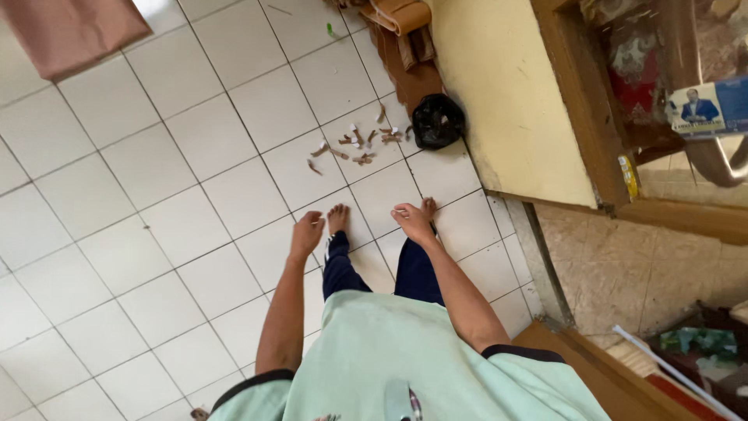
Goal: The person sits on the floor and gathers scattered foam pieces, separating them into different piles by shape and size. They then carry the sorted piles to a nearby workbench and place them down.
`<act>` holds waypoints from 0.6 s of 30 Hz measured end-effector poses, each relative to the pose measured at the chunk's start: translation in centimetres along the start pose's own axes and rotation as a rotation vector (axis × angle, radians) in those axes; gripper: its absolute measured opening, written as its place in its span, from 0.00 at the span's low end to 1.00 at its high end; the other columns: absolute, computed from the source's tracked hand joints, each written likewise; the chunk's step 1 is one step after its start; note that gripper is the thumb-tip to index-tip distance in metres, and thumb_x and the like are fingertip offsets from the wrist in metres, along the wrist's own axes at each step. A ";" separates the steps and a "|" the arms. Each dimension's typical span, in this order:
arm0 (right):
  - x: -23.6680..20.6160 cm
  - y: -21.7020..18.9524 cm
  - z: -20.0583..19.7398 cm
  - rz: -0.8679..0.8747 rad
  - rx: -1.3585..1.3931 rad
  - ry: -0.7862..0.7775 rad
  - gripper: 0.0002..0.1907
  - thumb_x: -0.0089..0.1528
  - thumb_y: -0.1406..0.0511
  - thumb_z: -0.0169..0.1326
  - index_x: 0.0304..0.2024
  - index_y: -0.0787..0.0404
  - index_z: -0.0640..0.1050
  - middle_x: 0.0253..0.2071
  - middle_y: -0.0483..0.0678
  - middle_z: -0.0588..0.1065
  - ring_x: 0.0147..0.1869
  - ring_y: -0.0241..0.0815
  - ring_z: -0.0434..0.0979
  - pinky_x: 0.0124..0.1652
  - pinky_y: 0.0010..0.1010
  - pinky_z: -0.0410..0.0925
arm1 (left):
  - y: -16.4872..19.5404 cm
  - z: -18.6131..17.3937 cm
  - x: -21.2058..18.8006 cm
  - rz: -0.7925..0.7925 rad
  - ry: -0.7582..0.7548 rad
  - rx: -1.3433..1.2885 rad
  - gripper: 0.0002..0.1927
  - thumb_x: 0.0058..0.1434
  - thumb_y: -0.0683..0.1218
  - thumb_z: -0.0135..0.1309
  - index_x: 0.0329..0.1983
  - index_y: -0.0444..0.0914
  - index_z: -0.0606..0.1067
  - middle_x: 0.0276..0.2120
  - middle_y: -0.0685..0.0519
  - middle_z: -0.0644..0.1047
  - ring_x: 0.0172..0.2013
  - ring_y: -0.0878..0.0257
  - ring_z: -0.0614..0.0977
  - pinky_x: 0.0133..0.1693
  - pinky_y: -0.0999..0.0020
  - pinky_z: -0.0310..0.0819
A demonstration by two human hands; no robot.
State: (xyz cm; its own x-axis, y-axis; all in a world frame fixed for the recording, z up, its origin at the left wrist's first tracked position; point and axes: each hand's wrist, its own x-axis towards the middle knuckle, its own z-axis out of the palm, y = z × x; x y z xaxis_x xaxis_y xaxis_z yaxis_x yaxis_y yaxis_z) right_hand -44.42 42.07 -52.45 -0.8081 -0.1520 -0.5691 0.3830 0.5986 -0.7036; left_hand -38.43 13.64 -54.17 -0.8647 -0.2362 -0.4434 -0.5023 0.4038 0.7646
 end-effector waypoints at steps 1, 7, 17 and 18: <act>1.4 0.8 -0.6 -0.007 0.034 -0.037 0.23 0.64 0.52 0.57 0.55 0.59 0.78 0.46 0.54 0.82 0.50 0.44 0.84 0.49 0.35 0.75 | -0.7 0.7 0.0 -0.002 0.038 0.027 0.17 0.65 0.49 0.55 0.51 0.34 0.78 0.46 0.41 0.83 0.46 0.49 0.86 0.48 0.59 0.80; 12.7 8.5 -1.4 0.072 -0.313 -0.024 0.32 0.60 0.46 0.58 0.61 0.55 0.75 0.51 0.49 0.83 0.58 0.53 0.79 0.59 0.42 0.68 | -6.3 9.0 4.3 -0.339 0.173 0.056 0.23 0.63 0.50 0.55 0.59 0.33 0.75 0.54 0.39 0.79 0.54 0.45 0.81 0.55 0.55 0.75; 37.9 19.2 7.1 -0.232 -0.341 0.205 0.44 0.61 0.44 0.63 0.70 0.60 0.66 0.68 0.69 0.63 0.72 0.65 0.61 0.65 0.49 0.61 | -14.2 21.5 27.8 -0.473 0.030 0.533 0.56 0.56 0.47 0.64 0.78 0.43 0.40 0.66 0.28 0.56 0.59 0.28 0.67 0.56 0.42 0.70; 39.2 20.4 8.4 -0.280 -0.398 0.271 0.44 0.62 0.45 0.64 0.71 0.61 0.66 0.70 0.71 0.59 0.74 0.67 0.56 0.64 0.52 0.59 | -15.6 22.0 29.2 -0.491 0.035 0.593 0.52 0.57 0.45 0.62 0.77 0.45 0.44 0.68 0.31 0.56 0.60 0.30 0.68 0.54 0.40 0.73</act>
State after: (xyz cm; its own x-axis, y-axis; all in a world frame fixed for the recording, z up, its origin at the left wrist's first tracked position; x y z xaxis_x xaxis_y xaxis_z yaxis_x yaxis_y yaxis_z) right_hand -64.57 41.71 -92.71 -0.9610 -0.1716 -0.2169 -0.0190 0.8234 -0.5671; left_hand -55.84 19.91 -89.34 -0.5471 -0.5342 -0.6444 -0.7535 0.6496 0.1013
